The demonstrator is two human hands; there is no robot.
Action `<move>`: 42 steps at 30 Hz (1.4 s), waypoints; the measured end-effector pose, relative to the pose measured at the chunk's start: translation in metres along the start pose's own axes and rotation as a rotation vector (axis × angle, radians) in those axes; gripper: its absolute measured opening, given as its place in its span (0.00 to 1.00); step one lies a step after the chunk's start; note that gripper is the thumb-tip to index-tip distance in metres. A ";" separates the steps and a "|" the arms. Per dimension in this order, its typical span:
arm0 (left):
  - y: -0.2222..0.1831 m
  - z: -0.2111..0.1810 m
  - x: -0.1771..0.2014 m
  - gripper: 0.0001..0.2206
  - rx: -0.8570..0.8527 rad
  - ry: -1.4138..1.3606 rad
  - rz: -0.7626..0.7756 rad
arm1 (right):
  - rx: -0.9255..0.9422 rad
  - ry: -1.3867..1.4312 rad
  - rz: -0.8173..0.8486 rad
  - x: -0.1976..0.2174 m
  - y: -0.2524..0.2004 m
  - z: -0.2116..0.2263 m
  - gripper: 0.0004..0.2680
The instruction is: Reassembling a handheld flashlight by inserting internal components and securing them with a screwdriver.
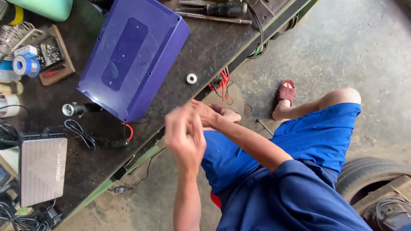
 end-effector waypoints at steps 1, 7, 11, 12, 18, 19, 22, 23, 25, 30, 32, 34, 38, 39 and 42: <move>0.019 -0.004 -0.002 0.06 -0.061 0.053 -0.105 | -0.047 0.025 -0.026 0.008 -0.005 0.001 0.11; 0.061 0.008 -0.034 0.14 -0.122 0.184 -0.095 | -0.219 -0.028 -0.088 0.159 0.026 -0.032 0.10; 0.068 -0.004 -0.035 0.16 -0.061 0.174 0.007 | -0.344 -0.417 0.012 0.246 0.097 -0.100 0.03; 0.069 -0.006 -0.033 0.16 -0.064 0.185 0.010 | -0.349 -0.414 0.002 0.238 0.093 -0.113 0.03; 0.075 -0.009 -0.041 0.08 -0.083 0.114 0.202 | -0.557 -0.632 0.225 0.198 0.069 -0.163 0.09; 0.074 -0.010 -0.041 0.08 -0.107 0.131 0.213 | -0.544 -0.663 0.209 0.198 0.070 -0.160 0.06; 0.076 -0.012 -0.042 0.12 -0.155 0.174 0.251 | -0.540 -0.714 0.243 0.197 0.068 -0.150 0.03; 0.076 -0.014 -0.042 0.13 -0.184 0.193 0.264 | -0.533 -0.741 0.289 0.195 0.068 -0.146 0.03; 0.077 -0.022 -0.036 0.11 -0.202 0.196 0.255 | -0.588 -0.667 0.263 0.205 0.060 -0.133 0.03; 0.082 -0.028 -0.028 0.06 -0.169 0.160 0.180 | -0.840 -0.174 0.144 0.225 0.023 -0.081 0.06; 0.083 -0.012 -0.017 0.06 -0.070 0.081 0.059 | -0.858 -0.095 0.072 0.226 0.009 -0.049 0.11; 0.082 -0.001 -0.021 0.05 -0.028 0.054 0.059 | -0.872 -0.078 0.062 0.212 0.005 -0.032 0.11; 0.081 0.012 -0.025 0.03 0.061 -0.041 0.083 | -0.934 0.007 -0.009 0.197 0.012 -0.010 0.14; 0.080 0.013 -0.025 0.03 0.064 -0.036 0.096 | -0.948 0.008 -0.011 0.194 0.013 -0.008 0.14; 0.079 0.008 -0.024 0.07 -0.018 -0.087 0.119 | -0.991 0.025 -0.013 0.187 0.016 -0.011 0.19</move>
Point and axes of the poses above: each hand's wrist, its own y-axis towards the middle knuckle, its own x-axis out of the back of the hand, z = x × y, the point moved 9 cm from there along y, towards the middle knuckle, and after that the axes turned 12 degrees about x, right-handed, at the moved point
